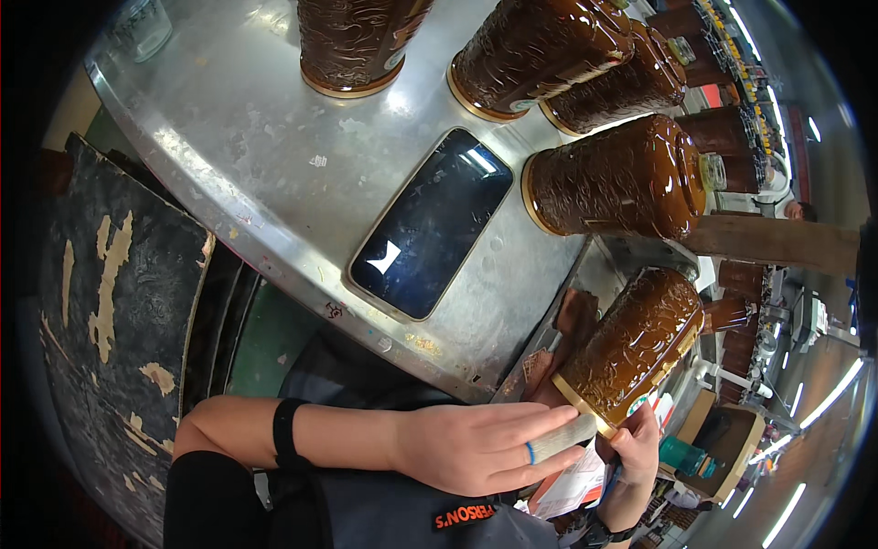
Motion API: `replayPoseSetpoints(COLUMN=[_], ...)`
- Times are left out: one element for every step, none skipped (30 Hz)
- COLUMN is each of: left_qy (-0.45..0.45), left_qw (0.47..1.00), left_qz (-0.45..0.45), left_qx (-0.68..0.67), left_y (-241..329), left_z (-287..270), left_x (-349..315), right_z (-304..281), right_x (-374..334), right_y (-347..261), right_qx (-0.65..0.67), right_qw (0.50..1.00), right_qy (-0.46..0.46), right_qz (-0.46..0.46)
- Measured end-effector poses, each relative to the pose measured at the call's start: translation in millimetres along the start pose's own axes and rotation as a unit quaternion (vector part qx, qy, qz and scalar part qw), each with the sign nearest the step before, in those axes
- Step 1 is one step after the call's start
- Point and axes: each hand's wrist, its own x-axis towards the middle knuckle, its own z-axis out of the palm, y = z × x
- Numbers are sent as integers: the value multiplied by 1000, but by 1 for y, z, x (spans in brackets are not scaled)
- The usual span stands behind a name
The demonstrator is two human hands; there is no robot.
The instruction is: Applying labels and protective seals to brown ceramic/glass bottles on a manufacturing production line.
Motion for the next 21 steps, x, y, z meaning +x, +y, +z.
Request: replayPoseSetpoints(left_qy=[-10,-21,-20,-23,-25,-26,-31,-36,-35,-36,-38,-39,-42,-44,-47,-50,-49,-54,-23,6,-36], left_qw=[1000,998,998,998,997,997,997,996,996,996,994,991,993,993,993,993,994,994,998,1000,998], left_qz=[15,30,30,23,16,17,-8,-33,-43,-41,-78,-114,-107,-101,-88,-73,-59,-49,-23,1,12], left_qx=[22,43,41,56,71,69,69,69,64,64,63,60,35,33,58,83,80,78,52,30,49], left_y=[-1,-2,-1,0,1,2,3,4,2,1,-1,-3,-5,-6,-7,-7,-5,-2,2,7,14], left_z=[6,11,11,11,10,9,9,7,4,4,6,7,5,3,0,-2,-5,-6,-6,-6,-4], left_x=[-1,-3,-2,-2,-2,-2,-2,-2,-2,-4,-7,-8,-8,-7,-4,-2,1,6,13,20,24], right_z=[1,2,2,1,1,0,0,-2,-4,-7,-10,-13,-8,-7,-7,-4,4,5,4,4,8], right_x=[0,-1,-1,-1,0,0,-1,0,0,0,1,0,1,2,2,3,2,3,4,5,5], right_y=[0,-1,-2,-2,-2,-1,-1,0,0,-1,-1,-2,-1,-1,-1,-3,-3,-3,-1,-1,-3], right_qx=[0,2,5,5,8,11,12,0,-12,-10,-20,-29,-31,-27,-19,-10,22,28,23,18,25], right_qw=[1000,1000,1000,1000,1000,1000,1000,1000,1000,1000,999,999,999,1000,999,999,998,998,998,997,997], right_qy=[-1,3,10,12,12,12,13,8,3,4,-8,-17,-14,-10,-27,-43,-49,-43,-52,-66,-62], right_qz=[0,10,20,21,19,18,18,17,15,14,27,40,13,9,5,0,-19,-25,-26,-27,-26])
